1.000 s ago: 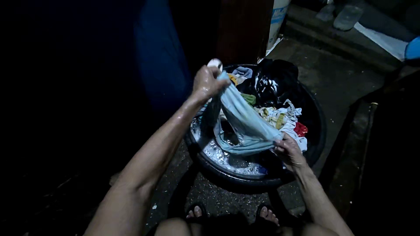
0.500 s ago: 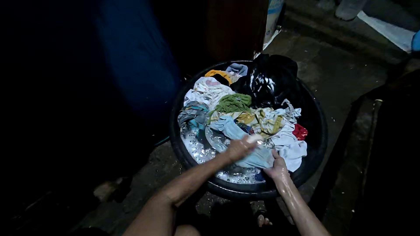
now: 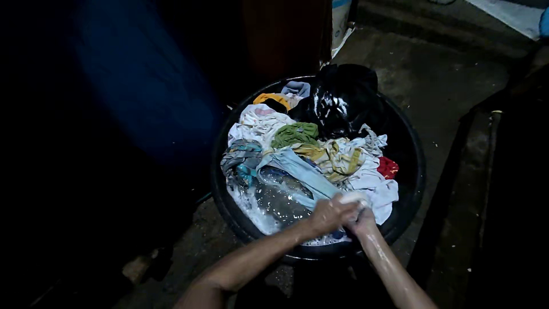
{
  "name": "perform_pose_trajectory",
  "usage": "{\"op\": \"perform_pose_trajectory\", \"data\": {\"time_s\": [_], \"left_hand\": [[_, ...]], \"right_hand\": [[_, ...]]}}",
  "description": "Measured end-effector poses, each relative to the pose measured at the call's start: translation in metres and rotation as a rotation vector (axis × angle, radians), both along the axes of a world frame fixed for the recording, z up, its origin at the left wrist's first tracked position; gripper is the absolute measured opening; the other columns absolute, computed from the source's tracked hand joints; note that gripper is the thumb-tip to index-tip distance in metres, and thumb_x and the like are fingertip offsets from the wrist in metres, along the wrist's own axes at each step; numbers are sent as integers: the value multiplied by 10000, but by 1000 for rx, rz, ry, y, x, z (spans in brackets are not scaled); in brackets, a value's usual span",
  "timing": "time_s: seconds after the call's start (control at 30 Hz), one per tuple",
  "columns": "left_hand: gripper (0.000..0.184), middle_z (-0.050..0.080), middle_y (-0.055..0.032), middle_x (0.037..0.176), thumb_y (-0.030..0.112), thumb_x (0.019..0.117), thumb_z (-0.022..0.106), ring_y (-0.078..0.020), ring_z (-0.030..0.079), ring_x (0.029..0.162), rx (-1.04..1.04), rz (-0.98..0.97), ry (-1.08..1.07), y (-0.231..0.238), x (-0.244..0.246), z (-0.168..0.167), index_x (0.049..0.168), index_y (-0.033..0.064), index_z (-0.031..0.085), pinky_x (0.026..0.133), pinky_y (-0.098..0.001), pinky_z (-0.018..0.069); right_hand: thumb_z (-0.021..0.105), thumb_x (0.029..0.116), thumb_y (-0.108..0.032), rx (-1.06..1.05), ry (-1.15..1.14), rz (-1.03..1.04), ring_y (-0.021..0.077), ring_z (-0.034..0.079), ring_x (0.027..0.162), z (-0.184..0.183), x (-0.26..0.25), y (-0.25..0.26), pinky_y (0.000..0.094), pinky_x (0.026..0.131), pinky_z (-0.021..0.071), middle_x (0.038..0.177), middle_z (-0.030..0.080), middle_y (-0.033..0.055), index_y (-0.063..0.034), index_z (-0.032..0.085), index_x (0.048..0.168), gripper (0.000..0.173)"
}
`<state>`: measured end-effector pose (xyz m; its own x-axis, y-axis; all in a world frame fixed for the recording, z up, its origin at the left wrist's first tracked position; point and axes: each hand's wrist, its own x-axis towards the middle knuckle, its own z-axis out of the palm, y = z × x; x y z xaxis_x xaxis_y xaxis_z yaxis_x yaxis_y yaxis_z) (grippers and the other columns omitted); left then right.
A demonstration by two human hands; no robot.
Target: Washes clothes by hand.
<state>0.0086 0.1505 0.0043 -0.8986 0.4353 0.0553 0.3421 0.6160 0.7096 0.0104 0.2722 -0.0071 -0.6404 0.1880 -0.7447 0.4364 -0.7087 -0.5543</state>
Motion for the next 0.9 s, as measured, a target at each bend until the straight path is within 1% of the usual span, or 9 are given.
{"op": "perform_pose_trajectory", "data": {"time_s": [0.07, 0.2, 0.3, 0.37, 0.47, 0.57, 0.7, 0.8, 0.9], "left_hand": [[361, 660, -203, 1340, 229, 1046, 589, -401, 704, 1086, -150, 66, 35, -57, -41, -20, 1390, 142, 653, 885, -595, 571], [368, 606, -348, 1260, 297, 1053, 579, -533, 670, 988, -419, 370, 45, -134, -93, -15, 1397, 186, 650, 792, -687, 533], [313, 634, -308, 1222, 240, 1032, 626, -499, 664, 1014, -288, 475, 68, -96, -75, 14, 1316, 124, 690, 816, -668, 530], [269, 699, -247, 1179, 210, 998, 659, -434, 703, 1009, -149, 314, 138, -50, -44, 20, 1235, 117, 745, 825, -614, 567], [299, 692, -271, 1118, 265, 1016, 623, -432, 711, 894, -70, -15, 27, 3, 2, 7, 1274, 174, 743, 749, -592, 568], [355, 653, -283, 1286, 279, 1054, 567, -465, 694, 1053, -252, 6, -54, -40, -37, -11, 1371, 163, 677, 869, -637, 550], [393, 614, -333, 1270, 337, 1049, 580, -516, 676, 989, -450, 262, 42, -116, -102, -22, 1422, 224, 633, 797, -678, 540], [341, 636, -335, 1172, 277, 1029, 630, -526, 665, 969, -362, 402, 65, -101, -98, -4, 1346, 163, 680, 785, -678, 524], [264, 718, -233, 1123, 236, 984, 684, -425, 716, 954, -139, 296, 181, -43, -52, 16, 1210, 120, 754, 785, -613, 573]], "right_hand": [[379, 1107, -243, 34, -43, -6, 202, 612, 1006, 8, -4, -2, 413, 842, 542, 1174, 586, 122, -69, 456, 1384, 336], [415, 1101, -222, 94, -25, 14, 194, 621, 992, 9, -7, -4, 397, 824, 551, 1170, 593, 131, -52, 468, 1379, 329], [412, 1108, -251, 84, -28, 6, 223, 595, 1100, 3, -8, -4, 430, 913, 525, 1281, 566, 151, -63, 436, 1435, 378], [402, 1112, -250, 59, -30, -6, 217, 581, 1123, 4, -9, -5, 426, 940, 510, 1302, 555, 142, -69, 428, 1449, 383], [324, 1112, -256, 29, -48, -65, 156, 579, 858, 1, -5, -5, 352, 738, 516, 995, 560, 77, -67, 498, 1218, 278], [380, 1111, -218, 36, -27, -50, 205, 603, 1008, 4, -4, -3, 407, 858, 533, 1185, 576, 140, -42, 443, 1398, 342], [441, 1097, -213, 91, -48, -56, 209, 614, 1025, 9, -6, -1, 404, 861, 542, 1211, 586, 150, -44, 458, 1405, 352], [435, 1103, -234, 108, -59, -64, 232, 596, 1094, 6, -5, -1, 426, 914, 520, 1284, 567, 163, -49, 445, 1428, 375], [411, 1114, -260, 116, -73, -48, 256, 562, 1202, 6, -7, -4, 456, 995, 484, 1383, 530, 180, -46, 420, 1474, 419]]}}
